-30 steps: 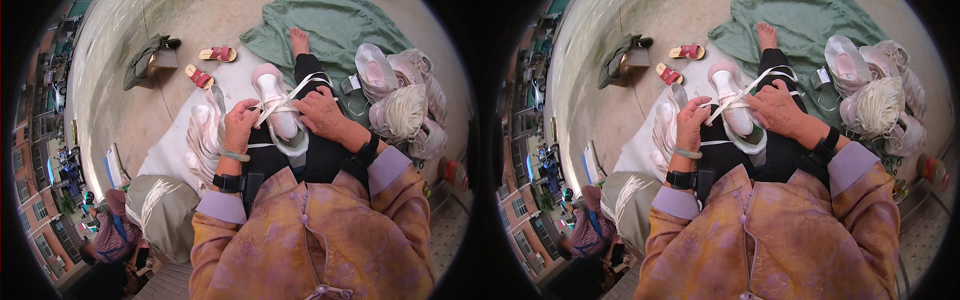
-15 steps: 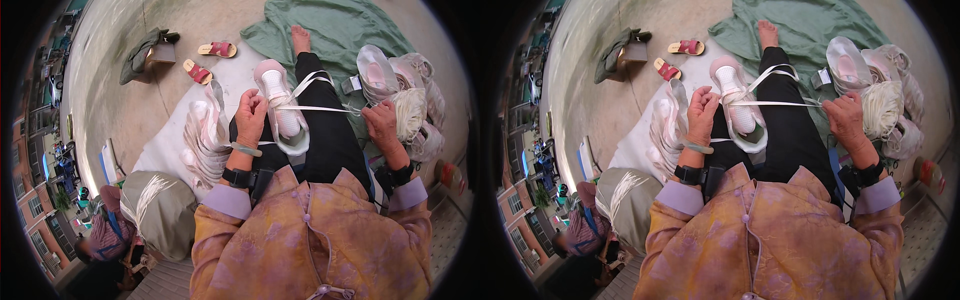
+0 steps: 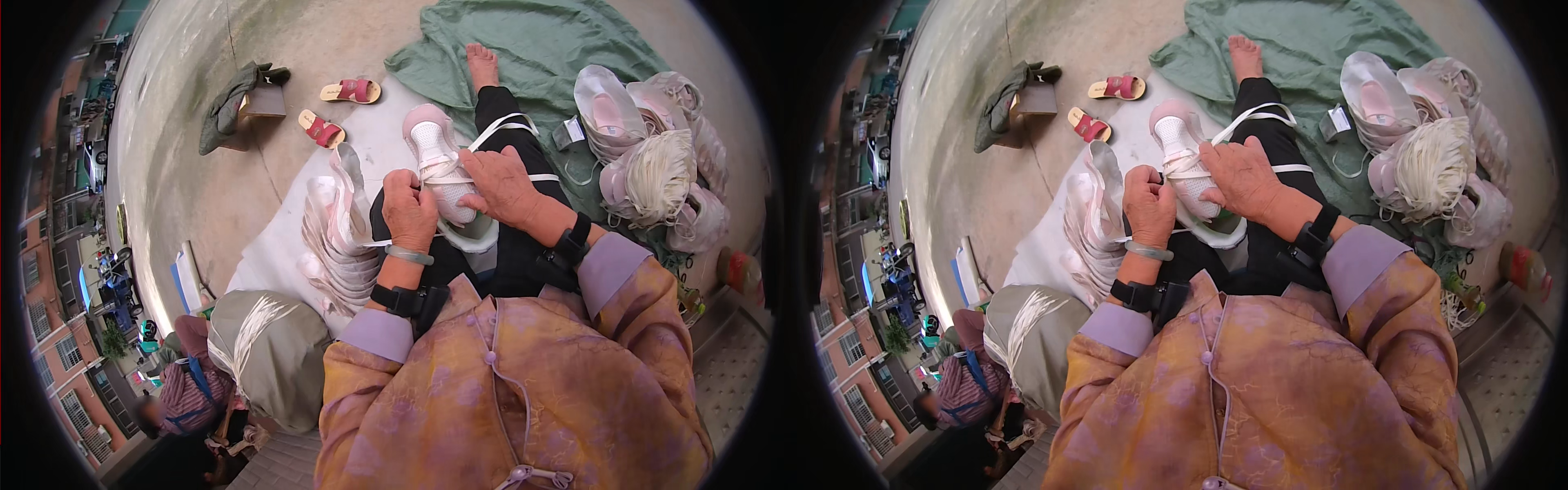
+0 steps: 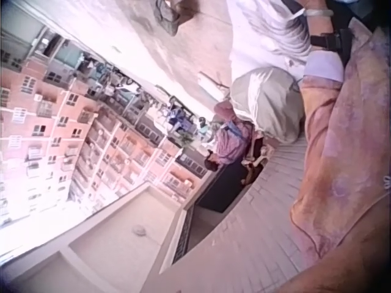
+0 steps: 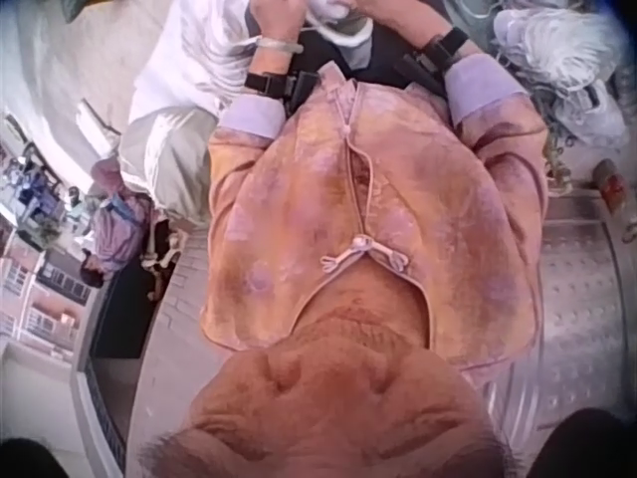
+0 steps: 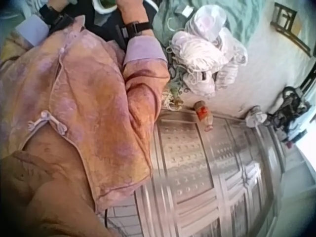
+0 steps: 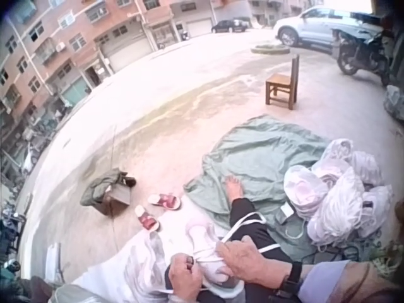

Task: The recorder is lacing a shoe by hand while sitting on the ground.

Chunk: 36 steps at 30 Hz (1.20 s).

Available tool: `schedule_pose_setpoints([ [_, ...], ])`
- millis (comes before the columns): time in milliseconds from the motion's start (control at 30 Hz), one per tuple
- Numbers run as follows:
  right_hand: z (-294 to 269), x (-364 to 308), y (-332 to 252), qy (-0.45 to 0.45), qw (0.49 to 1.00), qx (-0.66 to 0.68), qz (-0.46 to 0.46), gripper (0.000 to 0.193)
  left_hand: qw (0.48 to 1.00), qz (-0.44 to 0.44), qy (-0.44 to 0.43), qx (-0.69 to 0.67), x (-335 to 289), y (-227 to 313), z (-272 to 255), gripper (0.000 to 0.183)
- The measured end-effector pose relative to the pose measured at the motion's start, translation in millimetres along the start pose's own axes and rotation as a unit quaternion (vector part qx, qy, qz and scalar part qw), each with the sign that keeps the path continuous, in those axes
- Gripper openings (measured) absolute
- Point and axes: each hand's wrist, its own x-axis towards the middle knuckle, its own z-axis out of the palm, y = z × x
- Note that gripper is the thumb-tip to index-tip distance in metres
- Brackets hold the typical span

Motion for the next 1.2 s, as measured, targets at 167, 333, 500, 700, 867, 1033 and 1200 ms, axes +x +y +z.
schedule_pose_setpoints([
  [167,1,-2,2,0.007,0.999,0.047,0.014,0.056,0.974,0.194,0.068,0.098,-2,7,4,0.02],
  [333,5,-1,5,0.002,0.999,0.036,0.038,0.035,0.962,0.246,0.036,0.116,2,26,15,0.02],
  [500,8,2,3,0.026,0.997,0.064,0.046,0.023,0.977,0.179,0.059,0.101,4,20,31,0.011],
  [700,9,-4,9,0.084,0.988,0.13,0.023,0.019,0.977,0.168,0.065,0.114,-1,25,38,0.011],
  [867,10,-7,10,0.08,0.988,0.128,0.034,0.02,0.957,0.232,0.061,0.164,2,30,39,0.01],
  [1033,3,-6,1,0.043,0.987,0.131,0.076,0.028,0.933,0.277,0.044,0.225,5,33,28,0.007],
  [1200,7,-16,4,0.037,0.987,0.115,0.109,0.032,0.936,0.246,0.051,0.248,-17,34,-2,0.006],
])
